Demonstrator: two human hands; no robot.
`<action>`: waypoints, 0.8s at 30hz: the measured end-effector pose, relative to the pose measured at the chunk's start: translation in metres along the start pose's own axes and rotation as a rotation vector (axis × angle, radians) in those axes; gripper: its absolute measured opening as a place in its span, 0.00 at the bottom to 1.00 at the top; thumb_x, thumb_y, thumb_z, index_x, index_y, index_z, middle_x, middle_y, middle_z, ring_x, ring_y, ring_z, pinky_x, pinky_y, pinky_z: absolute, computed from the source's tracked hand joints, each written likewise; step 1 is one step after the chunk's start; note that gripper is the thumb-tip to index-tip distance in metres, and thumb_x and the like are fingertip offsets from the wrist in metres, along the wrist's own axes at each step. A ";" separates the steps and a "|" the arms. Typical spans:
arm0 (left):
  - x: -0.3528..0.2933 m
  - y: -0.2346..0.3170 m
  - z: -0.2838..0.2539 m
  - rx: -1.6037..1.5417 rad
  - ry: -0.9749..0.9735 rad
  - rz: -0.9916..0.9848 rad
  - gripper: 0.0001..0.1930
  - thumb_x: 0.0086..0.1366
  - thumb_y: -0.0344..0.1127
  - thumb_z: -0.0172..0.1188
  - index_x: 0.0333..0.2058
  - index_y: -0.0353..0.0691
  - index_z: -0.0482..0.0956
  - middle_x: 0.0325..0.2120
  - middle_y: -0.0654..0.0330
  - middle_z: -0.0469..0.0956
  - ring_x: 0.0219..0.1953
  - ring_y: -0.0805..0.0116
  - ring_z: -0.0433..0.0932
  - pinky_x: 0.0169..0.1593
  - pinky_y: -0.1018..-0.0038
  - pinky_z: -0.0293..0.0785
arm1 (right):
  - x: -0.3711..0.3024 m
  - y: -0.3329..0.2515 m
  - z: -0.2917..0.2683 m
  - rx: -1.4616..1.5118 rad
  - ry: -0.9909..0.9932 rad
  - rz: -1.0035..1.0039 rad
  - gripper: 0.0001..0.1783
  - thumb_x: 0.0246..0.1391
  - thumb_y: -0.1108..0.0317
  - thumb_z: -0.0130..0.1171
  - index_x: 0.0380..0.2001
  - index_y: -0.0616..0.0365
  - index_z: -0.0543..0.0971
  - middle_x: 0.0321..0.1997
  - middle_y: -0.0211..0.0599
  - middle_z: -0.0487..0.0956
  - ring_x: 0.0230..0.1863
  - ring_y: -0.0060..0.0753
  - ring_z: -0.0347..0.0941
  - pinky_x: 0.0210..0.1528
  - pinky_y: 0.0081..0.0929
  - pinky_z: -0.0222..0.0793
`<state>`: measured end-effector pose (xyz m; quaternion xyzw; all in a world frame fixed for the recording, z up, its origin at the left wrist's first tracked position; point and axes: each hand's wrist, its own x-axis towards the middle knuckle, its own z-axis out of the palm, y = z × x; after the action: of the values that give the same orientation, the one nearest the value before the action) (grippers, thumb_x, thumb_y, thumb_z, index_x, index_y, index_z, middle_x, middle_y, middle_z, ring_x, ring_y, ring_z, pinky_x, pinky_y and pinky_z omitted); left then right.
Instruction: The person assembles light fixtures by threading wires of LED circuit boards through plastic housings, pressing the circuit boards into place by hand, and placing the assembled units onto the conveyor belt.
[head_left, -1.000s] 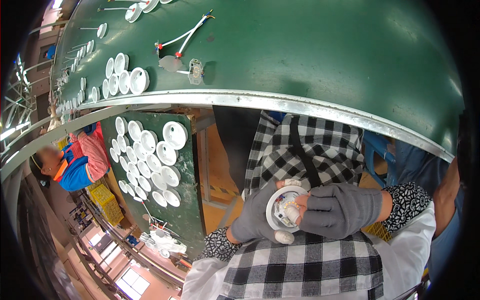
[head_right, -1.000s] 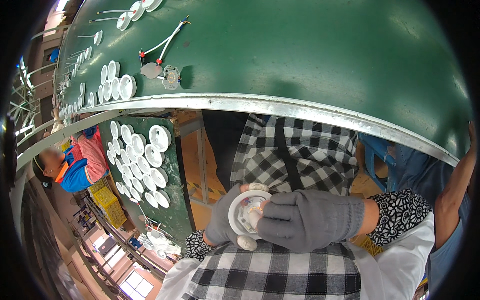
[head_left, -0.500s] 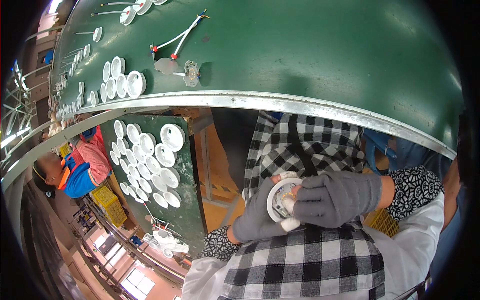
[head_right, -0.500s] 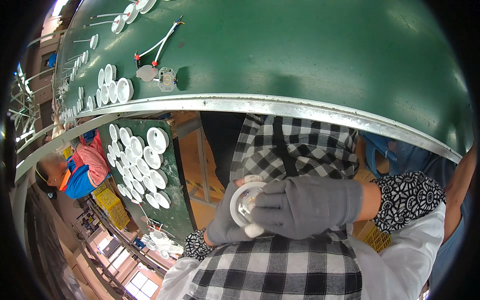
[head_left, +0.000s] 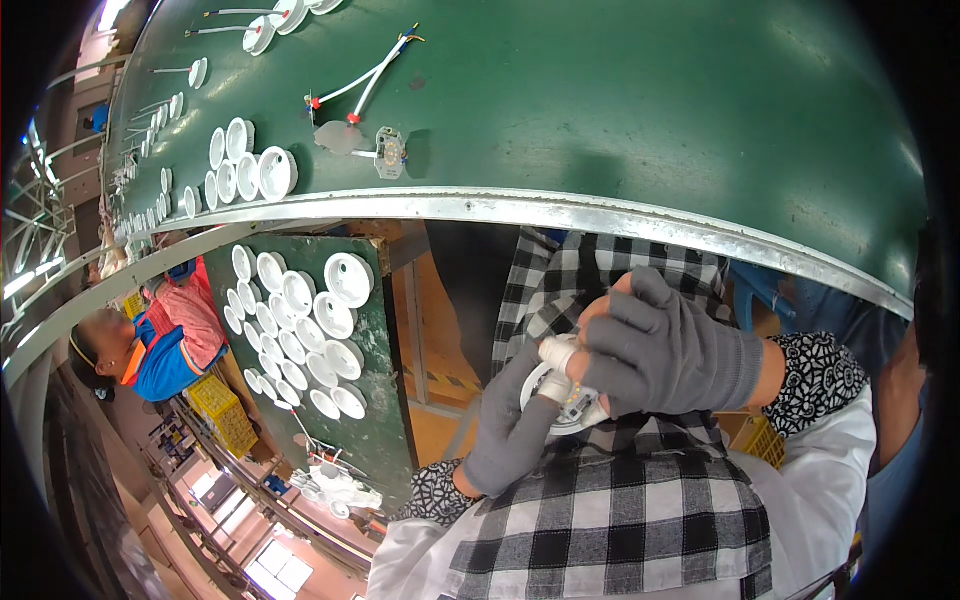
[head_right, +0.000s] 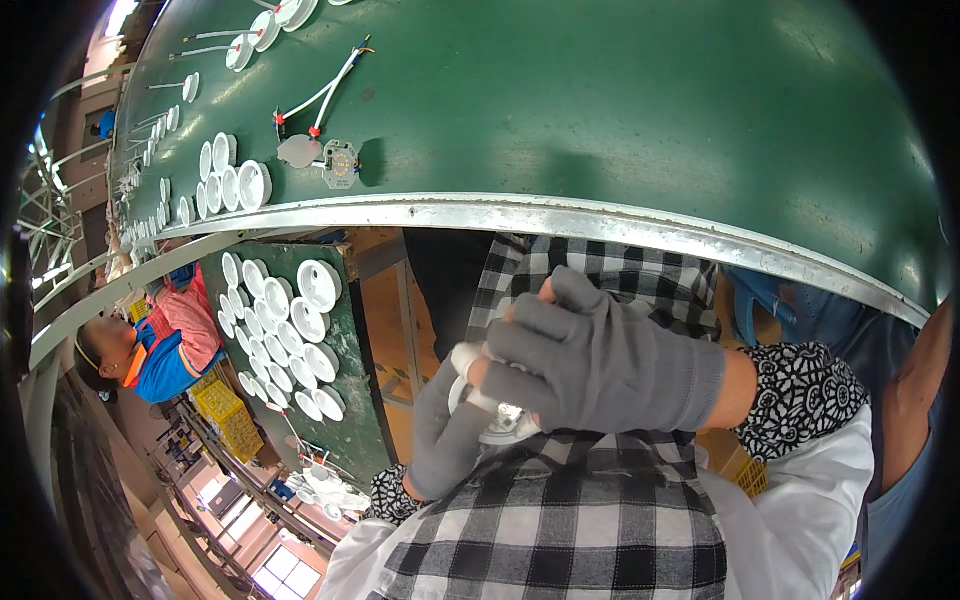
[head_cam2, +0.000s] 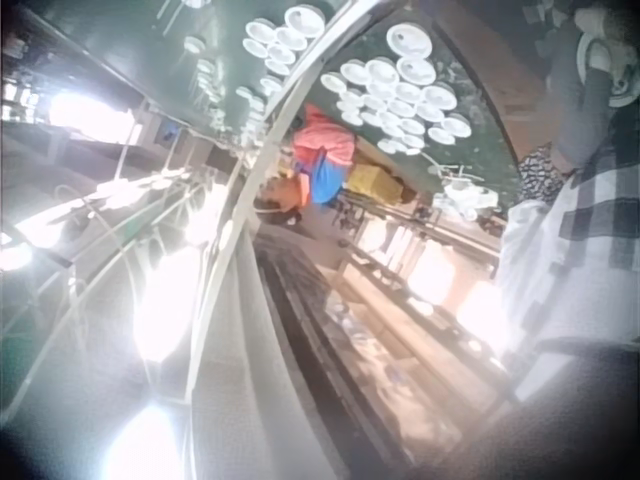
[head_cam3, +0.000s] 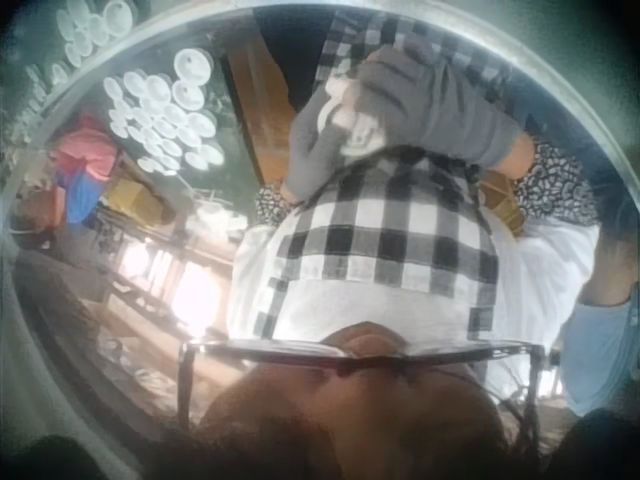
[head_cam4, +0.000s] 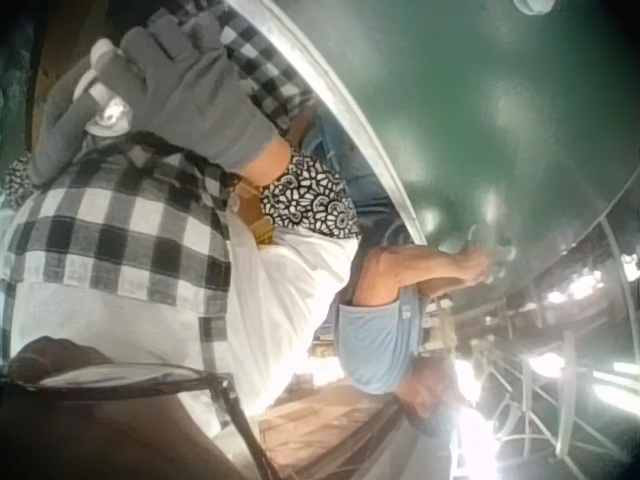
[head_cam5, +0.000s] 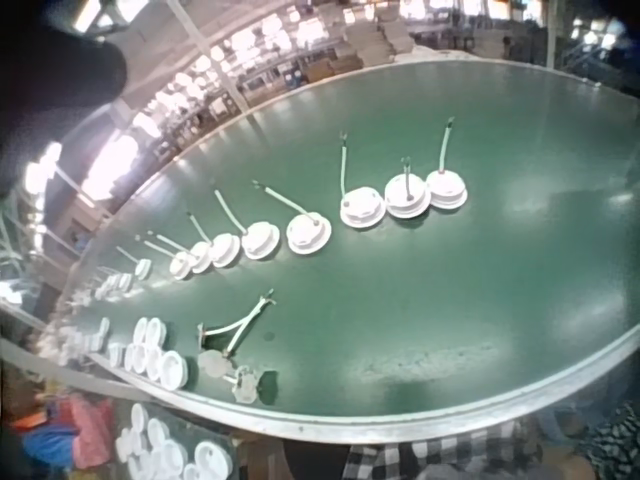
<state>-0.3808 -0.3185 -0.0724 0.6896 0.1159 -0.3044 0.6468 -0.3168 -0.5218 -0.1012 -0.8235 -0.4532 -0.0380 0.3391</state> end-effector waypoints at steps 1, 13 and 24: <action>0.001 0.001 -0.001 0.000 0.003 0.001 0.20 0.65 0.28 0.45 0.56 0.30 0.64 0.44 0.54 0.75 0.44 0.71 0.76 0.48 0.77 0.72 | -0.003 -0.001 0.000 0.001 0.000 -0.003 0.21 0.41 0.54 0.56 0.39 0.50 0.70 0.41 0.30 0.66 0.45 0.28 0.65 0.35 0.31 0.66; 0.029 -0.014 -0.002 -0.236 0.039 -0.134 0.23 0.63 0.38 0.55 0.54 0.35 0.64 0.43 0.57 0.73 0.46 0.70 0.74 0.51 0.74 0.72 | -0.015 -0.024 0.038 0.949 -0.012 0.955 0.14 0.54 0.65 0.51 0.40 0.64 0.70 0.27 0.51 0.75 0.26 0.43 0.75 0.32 0.36 0.69; 0.025 -0.031 -0.017 -0.026 -0.231 0.032 0.48 0.45 0.32 0.75 0.61 0.38 0.53 0.51 0.55 0.69 0.54 0.67 0.70 0.57 0.71 0.68 | -0.008 -0.020 0.027 0.946 -0.142 0.849 0.18 0.52 0.65 0.52 0.44 0.64 0.71 0.32 0.53 0.77 0.33 0.44 0.79 0.37 0.33 0.72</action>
<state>-0.3731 -0.3038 -0.1125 0.6434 0.0336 -0.3698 0.6694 -0.3439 -0.5047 -0.1140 -0.6930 -0.0766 0.3586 0.6207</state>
